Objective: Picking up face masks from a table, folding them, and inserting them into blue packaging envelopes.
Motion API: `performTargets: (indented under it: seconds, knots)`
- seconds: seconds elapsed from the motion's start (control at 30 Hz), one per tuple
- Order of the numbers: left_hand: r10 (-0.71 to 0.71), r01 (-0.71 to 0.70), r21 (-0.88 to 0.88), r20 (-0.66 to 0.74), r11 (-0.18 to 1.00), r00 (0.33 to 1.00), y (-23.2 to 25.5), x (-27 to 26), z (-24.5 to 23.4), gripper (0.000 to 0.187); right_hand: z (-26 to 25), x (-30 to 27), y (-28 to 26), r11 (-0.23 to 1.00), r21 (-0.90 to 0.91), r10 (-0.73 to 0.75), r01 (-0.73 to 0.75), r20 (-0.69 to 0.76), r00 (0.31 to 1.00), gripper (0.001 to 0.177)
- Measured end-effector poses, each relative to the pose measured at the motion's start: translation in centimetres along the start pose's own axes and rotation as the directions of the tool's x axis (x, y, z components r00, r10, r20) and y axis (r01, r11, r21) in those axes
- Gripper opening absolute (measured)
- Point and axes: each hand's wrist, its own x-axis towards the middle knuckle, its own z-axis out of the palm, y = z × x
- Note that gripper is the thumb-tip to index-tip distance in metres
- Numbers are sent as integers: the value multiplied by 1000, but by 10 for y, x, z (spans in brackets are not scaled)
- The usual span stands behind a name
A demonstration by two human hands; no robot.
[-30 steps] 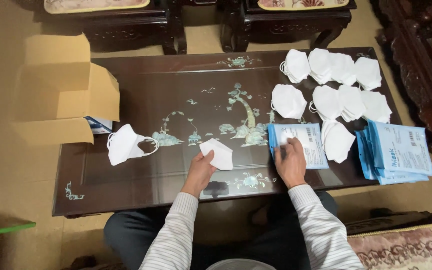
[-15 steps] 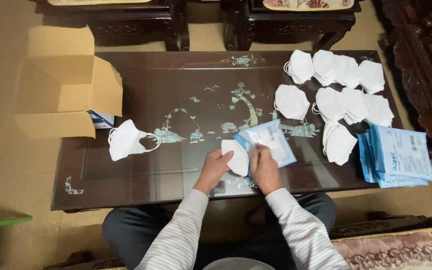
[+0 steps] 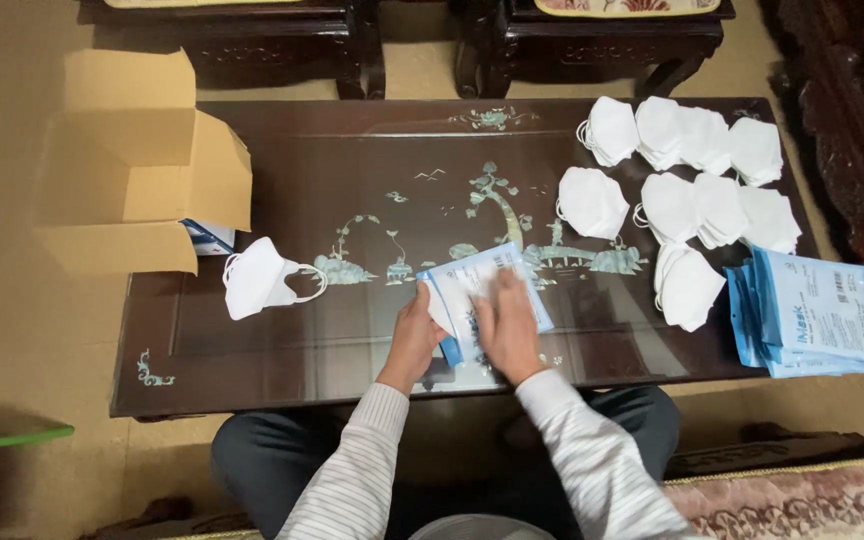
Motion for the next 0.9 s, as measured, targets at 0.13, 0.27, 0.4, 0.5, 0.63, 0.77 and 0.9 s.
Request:
performTargets:
  seconds: [0.13, 0.27, 0.4, 0.5, 0.63, 0.77, 0.9]
  knots:
    - [-47, 45, 36, 58, 998, 997, 7, -17, 14, 72, 1, -3, 29, 997, -38, -64, 69, 119, 991, 53]
    - [-39, 34, 113, 40, 993, 998, -13, -7, 23, 65, 4, -7, 36, 999, -26, -34, 39, 181, 983, 57]
    - [8, -5, 160, -16, 987, 1000, -42, 24, 21, 58, 2, -8, 38, 991, -101, -72, 93, 190, 979, 56]
    - [47, -29, 219, -79, 975, 996, -58, 45, 18, 51, 0, -6, 36, 986, -119, -89, 113, 188, 978, 56]
    - [102, -50, 279, -175, 959, 979, -72, 59, 18, 42, 1, -8, 37, 984, -122, -106, 130, 187, 977, 56]
    - [181, -126, 248, -214, 961, 960, -82, 58, 15, 41, 0, -7, 36, 984, -117, -113, 135, 178, 978, 56]
    - [204, -149, 265, -195, 953, 959, -78, 52, 17, 38, 1, -7, 36, 982, -117, -127, 148, 171, 977, 55]
